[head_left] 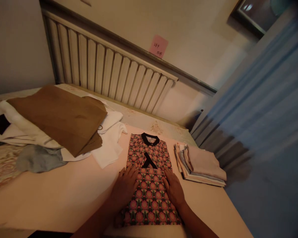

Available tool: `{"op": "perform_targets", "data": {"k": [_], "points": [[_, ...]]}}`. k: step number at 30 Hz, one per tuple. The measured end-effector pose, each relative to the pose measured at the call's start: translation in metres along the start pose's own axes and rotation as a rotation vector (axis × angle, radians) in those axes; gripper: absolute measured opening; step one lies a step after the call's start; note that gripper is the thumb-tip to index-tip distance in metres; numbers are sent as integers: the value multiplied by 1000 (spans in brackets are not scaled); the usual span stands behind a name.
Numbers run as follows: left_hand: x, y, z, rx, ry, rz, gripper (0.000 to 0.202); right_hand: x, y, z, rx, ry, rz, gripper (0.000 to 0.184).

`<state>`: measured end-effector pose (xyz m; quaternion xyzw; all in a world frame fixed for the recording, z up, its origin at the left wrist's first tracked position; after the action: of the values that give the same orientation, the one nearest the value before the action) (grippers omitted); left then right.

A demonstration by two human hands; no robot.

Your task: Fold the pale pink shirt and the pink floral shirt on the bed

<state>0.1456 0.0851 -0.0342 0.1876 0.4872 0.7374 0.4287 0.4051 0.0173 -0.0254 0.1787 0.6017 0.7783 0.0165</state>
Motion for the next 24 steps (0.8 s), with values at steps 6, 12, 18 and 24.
{"op": "perform_targets", "data": {"k": [6,12,18,24], "points": [[-1,1,1,-1,8,2,43,-1,-1,0,-12,9,7,49],[-1,4,-2,-17,-14,18,43,-2,-2,0,-16,30,-13,48],[2,4,-2,26,2,8,45,0,2,0,-18,26,-10,46],[3,7,0,46,35,9,43,-3,1,0,-41,41,11,46]]}}
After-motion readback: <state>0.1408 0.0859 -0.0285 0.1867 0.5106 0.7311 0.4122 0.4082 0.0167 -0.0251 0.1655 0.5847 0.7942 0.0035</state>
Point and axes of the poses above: each hand's wrist, its own z-axis towards the middle knuckle, its own y-axis out of the back of the hand, x = y × z, the point moved 5 cm from there along z, towards the middle knuckle, and after that the axes turned 12 degrees about -y, right-handed, at the moved point
